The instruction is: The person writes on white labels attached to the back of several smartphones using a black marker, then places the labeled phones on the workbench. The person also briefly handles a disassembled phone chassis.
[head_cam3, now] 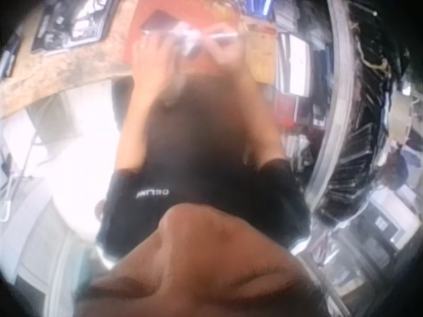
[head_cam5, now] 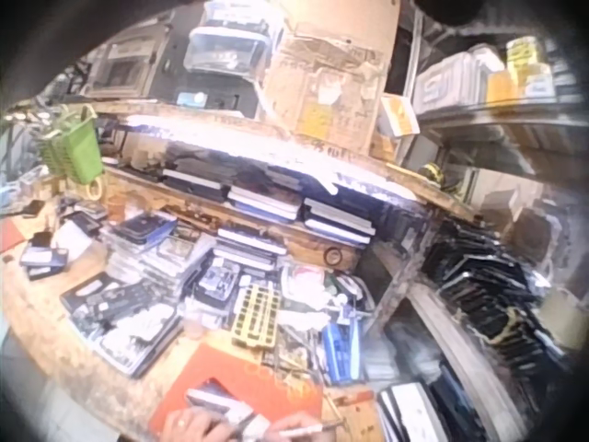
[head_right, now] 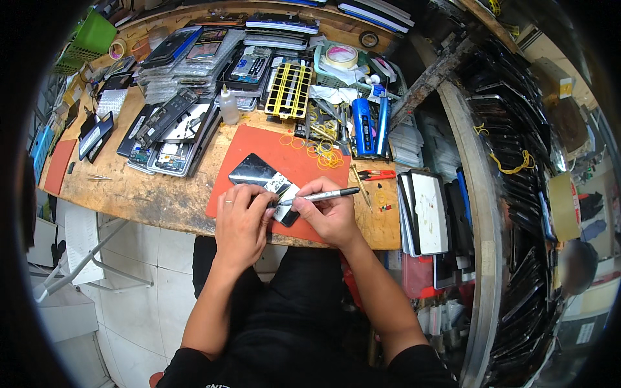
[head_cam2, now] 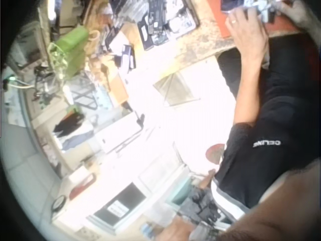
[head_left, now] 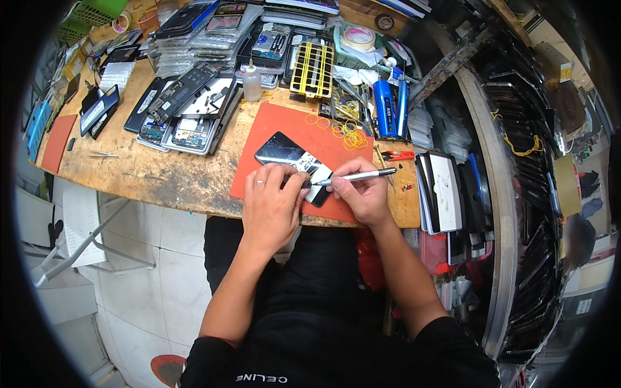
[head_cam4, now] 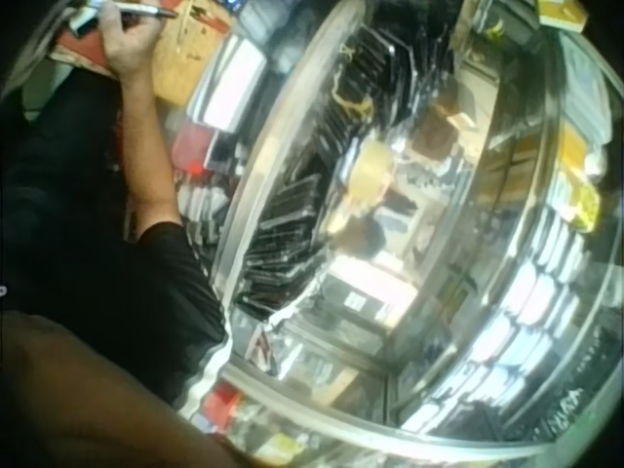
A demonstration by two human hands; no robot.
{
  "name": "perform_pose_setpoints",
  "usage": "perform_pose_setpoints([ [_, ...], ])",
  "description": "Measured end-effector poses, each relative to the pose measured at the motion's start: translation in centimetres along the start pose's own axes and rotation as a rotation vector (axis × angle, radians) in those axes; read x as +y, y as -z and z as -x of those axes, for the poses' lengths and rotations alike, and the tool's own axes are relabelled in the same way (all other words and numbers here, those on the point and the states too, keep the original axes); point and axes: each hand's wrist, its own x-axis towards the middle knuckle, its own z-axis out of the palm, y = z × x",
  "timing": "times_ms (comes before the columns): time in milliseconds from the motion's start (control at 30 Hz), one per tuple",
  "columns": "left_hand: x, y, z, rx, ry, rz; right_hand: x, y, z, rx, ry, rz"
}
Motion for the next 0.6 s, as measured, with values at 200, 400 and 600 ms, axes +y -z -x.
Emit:
perform_pose_setpoints([
  [200, -0.4, -0.7, 0.2, 0.091, -0.079, 0.037, -0.7, -2.1, -1.0, -0.088, 0.067, 0.390],
  [400, -1.5, -0.3, 0.9, 0.300, -0.023, 0.237, -2.1, -6.2, -2.8, -0.164, 0.146, 0.547],
  [600, 0.2, 1.9, 0.6, 0.339, 0.127, 0.474, -5.1, -4.9, -1.6, -0.293, 0.053, 0.896],
])
